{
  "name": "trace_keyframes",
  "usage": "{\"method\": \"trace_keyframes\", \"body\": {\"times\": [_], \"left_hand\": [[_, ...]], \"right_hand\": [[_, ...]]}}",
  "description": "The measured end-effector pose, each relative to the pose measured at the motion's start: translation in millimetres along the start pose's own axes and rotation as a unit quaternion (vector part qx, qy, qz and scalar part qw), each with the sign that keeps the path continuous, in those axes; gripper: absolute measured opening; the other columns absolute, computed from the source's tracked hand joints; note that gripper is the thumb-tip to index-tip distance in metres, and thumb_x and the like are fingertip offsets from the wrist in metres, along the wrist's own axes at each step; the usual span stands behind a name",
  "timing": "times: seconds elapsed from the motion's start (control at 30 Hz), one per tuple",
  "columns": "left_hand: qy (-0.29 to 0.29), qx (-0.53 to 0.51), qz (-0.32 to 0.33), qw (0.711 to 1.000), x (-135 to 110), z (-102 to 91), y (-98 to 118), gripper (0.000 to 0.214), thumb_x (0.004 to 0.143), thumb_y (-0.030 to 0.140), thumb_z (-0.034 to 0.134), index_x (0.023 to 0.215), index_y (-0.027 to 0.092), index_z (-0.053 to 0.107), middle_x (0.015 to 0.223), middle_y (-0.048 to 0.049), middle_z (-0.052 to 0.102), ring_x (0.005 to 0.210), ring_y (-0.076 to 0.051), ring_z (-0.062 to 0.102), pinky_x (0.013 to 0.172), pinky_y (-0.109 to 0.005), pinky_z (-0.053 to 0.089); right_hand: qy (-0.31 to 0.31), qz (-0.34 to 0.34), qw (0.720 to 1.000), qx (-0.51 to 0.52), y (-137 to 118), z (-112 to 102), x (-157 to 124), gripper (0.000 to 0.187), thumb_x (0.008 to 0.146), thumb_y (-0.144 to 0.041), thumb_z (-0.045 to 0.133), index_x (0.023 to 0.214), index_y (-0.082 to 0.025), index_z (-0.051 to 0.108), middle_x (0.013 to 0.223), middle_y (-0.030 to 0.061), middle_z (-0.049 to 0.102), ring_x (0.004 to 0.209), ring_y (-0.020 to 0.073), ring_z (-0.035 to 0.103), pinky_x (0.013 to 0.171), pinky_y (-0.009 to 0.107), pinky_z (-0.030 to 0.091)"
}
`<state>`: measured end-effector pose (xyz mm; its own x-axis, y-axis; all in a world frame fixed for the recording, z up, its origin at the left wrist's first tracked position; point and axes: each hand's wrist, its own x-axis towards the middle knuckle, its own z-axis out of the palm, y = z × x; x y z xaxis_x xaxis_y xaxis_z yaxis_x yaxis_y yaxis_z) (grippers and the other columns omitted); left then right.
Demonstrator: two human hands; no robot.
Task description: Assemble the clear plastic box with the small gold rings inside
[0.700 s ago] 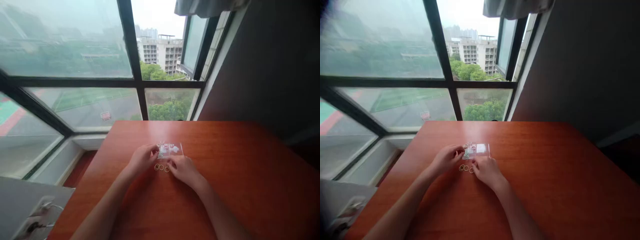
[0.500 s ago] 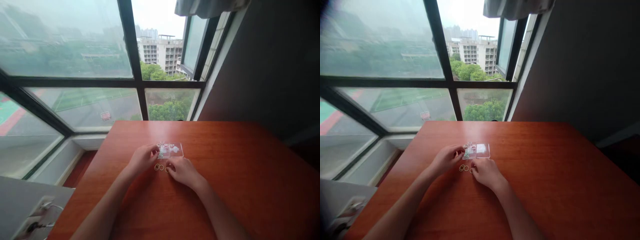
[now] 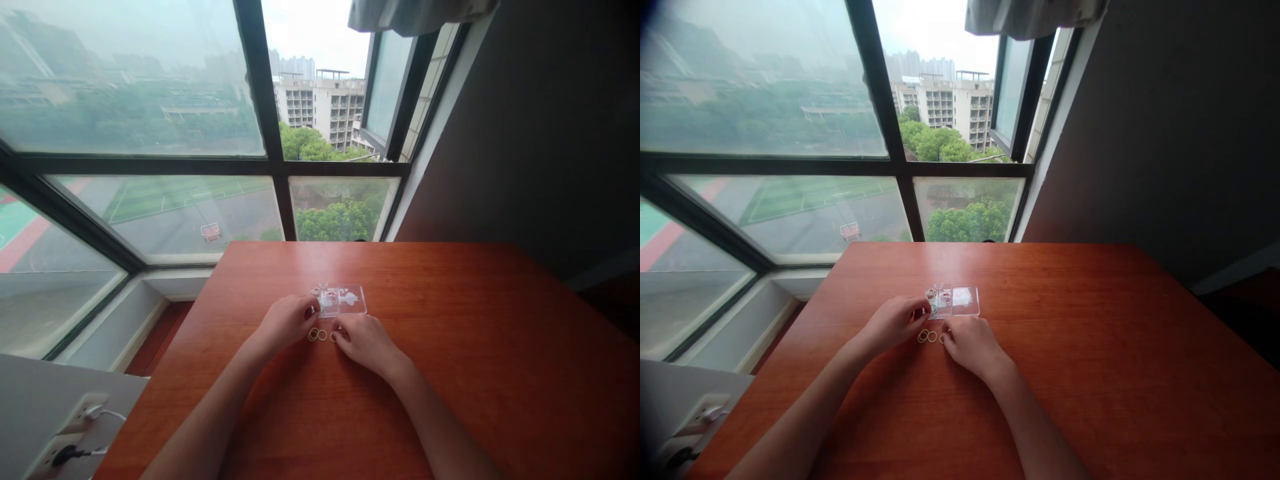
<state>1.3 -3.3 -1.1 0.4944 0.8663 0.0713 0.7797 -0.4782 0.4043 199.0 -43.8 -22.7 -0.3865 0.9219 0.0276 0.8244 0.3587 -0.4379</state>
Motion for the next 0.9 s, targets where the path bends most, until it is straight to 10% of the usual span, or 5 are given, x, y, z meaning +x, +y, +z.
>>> {"method": "trace_keyframes", "body": {"times": [0.9], "left_hand": [[0.073,-0.19,0.038,0.978,6.0,19.8,12.5,0.009,0.081,0.019,0.055,0.081,0.017,0.064,0.071,0.0006,0.06,0.06,-0.009,0.047,0.058,-0.02,0.037]], "right_hand": [[0.183,0.03,0.978,0.092,2.7,1.9,2.8,0.014,0.088,-0.028,0.052,0.088,-0.021,0.064,0.067,-0.0014,0.062,0.06,0.012,0.054,0.06,0.021,0.034]]}}
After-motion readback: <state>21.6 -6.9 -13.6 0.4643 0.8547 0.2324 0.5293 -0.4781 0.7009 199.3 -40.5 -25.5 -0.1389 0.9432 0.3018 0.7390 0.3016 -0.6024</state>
